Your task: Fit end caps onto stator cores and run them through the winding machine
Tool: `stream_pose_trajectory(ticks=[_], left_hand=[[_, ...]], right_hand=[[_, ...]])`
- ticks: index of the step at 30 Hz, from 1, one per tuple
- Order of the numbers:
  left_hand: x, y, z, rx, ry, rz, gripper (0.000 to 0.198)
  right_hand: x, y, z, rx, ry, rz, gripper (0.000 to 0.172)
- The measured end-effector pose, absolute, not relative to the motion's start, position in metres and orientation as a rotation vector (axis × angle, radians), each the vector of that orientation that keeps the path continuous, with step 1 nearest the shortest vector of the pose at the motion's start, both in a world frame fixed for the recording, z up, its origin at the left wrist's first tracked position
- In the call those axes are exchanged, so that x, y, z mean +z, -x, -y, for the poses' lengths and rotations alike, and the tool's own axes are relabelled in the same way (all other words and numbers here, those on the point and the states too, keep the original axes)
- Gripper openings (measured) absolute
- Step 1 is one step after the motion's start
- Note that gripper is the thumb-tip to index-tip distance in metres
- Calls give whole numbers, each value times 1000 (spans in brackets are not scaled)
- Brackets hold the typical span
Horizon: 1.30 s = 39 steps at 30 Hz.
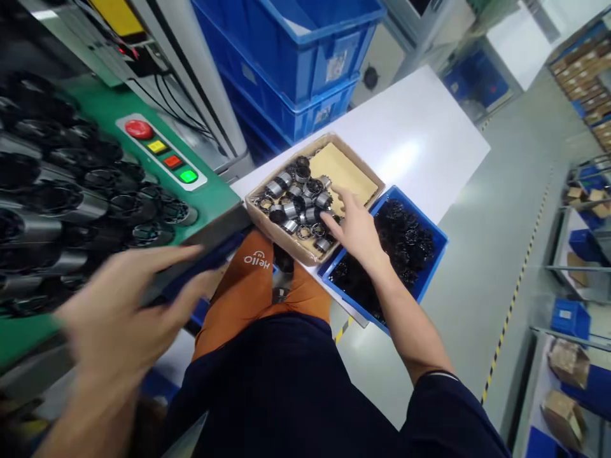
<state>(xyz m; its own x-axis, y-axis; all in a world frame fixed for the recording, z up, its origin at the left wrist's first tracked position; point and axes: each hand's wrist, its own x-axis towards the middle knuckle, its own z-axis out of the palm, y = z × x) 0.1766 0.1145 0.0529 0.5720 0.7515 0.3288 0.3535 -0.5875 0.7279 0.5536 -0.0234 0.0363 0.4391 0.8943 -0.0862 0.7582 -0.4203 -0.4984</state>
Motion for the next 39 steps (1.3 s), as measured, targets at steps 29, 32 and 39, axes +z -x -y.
stream_pose_trajectory(ticks=[29, 32, 39], left_hand=[[-15, -548, -202, -39, -2685, -699, 36], [-26, -535, -220, -38, -2657, -650, 37], [-38, -542, -234, -54, -2562, -547, 32]], right_hand=[[-24, -623, 10, 477, 2285, 1203, 18], [-28, -616, -5, 615, 2234, 1188, 25], [-31, -633, -39, 865, 2268, 1182, 20]])
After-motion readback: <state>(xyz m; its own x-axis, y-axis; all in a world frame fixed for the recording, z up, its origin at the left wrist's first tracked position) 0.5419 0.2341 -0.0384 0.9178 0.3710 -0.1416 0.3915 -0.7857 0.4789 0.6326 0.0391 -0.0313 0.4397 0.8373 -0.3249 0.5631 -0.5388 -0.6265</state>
